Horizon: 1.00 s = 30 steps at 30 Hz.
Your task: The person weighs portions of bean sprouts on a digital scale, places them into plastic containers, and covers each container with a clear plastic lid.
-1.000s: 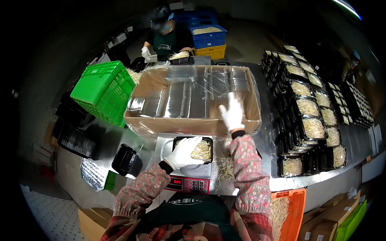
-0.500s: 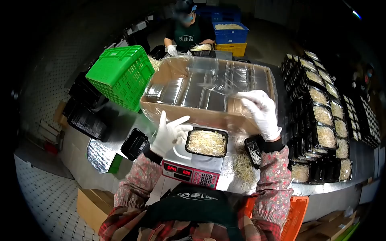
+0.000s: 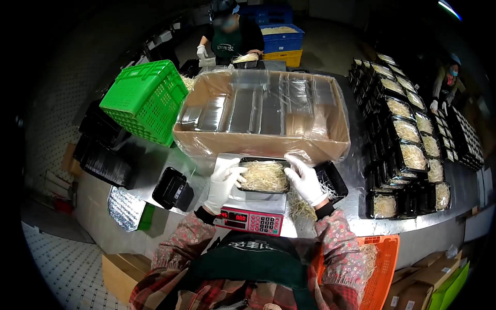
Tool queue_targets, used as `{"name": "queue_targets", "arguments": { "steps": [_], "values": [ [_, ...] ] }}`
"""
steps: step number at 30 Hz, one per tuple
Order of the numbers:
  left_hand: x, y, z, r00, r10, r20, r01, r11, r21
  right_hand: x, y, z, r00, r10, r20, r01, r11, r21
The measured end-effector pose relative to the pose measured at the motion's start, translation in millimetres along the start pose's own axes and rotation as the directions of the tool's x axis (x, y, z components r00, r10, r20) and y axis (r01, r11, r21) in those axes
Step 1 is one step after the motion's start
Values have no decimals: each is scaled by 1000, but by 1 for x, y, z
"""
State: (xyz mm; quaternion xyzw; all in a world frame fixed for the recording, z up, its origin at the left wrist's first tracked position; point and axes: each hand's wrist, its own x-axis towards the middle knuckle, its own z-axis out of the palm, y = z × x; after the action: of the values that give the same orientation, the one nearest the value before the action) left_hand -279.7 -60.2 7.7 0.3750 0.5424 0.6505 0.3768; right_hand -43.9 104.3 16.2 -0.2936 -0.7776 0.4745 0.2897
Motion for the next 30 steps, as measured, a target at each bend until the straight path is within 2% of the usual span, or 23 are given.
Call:
{"name": "queue_targets", "arguments": {
  "steps": [1, 2, 3, 4, 6, 8, 9, 10, 11, 12, 13, 14, 15, 16, 17, 20, 22, 23, 24, 26, 27, 28, 30],
  "values": [
    [5, -15, 0, 997, 81, 2, -81, 992, 96, -1, 9, 4, 998, 66, -15, -67, 993, -101],
    [10, -27, 1, 987, 159, 11, -158, 969, 192, 4, 33, 11, 997, -32, -65, 26, 994, -102],
    [18, -36, 0, 987, 158, 11, -157, 969, 192, 12, 44, 16, 987, -113, -113, 82, 965, -249],
    [32, -40, -2, 974, 226, -26, -198, 899, 391, 21, 45, 18, 968, -199, -149, 127, 911, -393],
    [56, -42, -1, 922, 375, -94, -211, 692, 690, 34, 46, 25, 965, -206, -163, 86, 833, -546],
    [69, -55, -10, 959, 278, -62, -106, 550, 828, 47, 70, 34, 970, -230, -82, 117, 734, -669],
    [72, -67, -16, 959, 278, -61, -108, 550, 828, 48, 54, 36, 994, 79, -75, -109, 733, -672],
    [73, -82, -23, 980, 183, -77, -62, 648, 759, 45, 57, 36, 994, 80, -76, -110, 733, -672],
    [76, -96, -28, 993, 87, -82, -8, 732, 681, 42, 65, 38, 989, 87, -116, -136, 837, -531],
    [79, -109, -34, 993, 88, -81, -9, 732, 681, 41, 75, 40, 983, 102, -153, -153, 916, -372],
    [79, -119, -39, 997, 37, -65, 2, 852, 524, 40, 92, 43, 982, 100, -159, -139, 956, -257],
    [78, -129, -42, 999, -11, -41, 25, 937, 347, 42, 109, 50, 982, 105, -158, -144, 956, -257],
    [77, -127, -42, 997, -56, -51, 66, 971, 230, 48, 138, 57, 970, 215, -114, -204, 974, 103],
    [76, -124, -41, 993, -101, -61, 107, 988, 109, 51, 140, 60, 953, 300, -34, -255, 858, 445],
    [76, -119, -46, 981, -193, -11, 194, 981, 30, 52, 143, 57, 935, 355, -16, -301, 815, 496],
    [80, -120, -44, 950, -313, 9, 311, 941, -136, 52, 139, 58, 938, 346, -27, -268, 771, 578],
    [81, -122, -36, 977, -198, -83, 189, 977, -96, 52, 143, 62, 935, 340, -104, -232, 806, 544],
    [80, -123, -33, 965, -217, -148, 207, 975, -79, 53, 144, 63, 933, 342, -114, -232, 813, 534],
    [80, -121, -31, 973, -166, -163, 165, 986, -17, 53, 147, 64, 931, 344, -122, -234, 819, 523],
    [76, -117, -30, 965, -212, -153, 201, 976, -83, 54, 152, 65, 930, 346, -123, -240, 826, 510],
    [74, -116, -31, 972, -161, -171, 169, 985, 32, 53, 149, 64, 936, 326, -137, -227, 851, 474],
    [67, -113, -32, 972, -157, -174, 164, 986, 31, 49, 139, 60, 940, 306, -152, -214, 874, 436],
    [47, -102, -35, 928, -334, -167, 332, 942, -41, 28, 104, 39, 896, 438, -69, -385, 846, 368]
  ]
}}
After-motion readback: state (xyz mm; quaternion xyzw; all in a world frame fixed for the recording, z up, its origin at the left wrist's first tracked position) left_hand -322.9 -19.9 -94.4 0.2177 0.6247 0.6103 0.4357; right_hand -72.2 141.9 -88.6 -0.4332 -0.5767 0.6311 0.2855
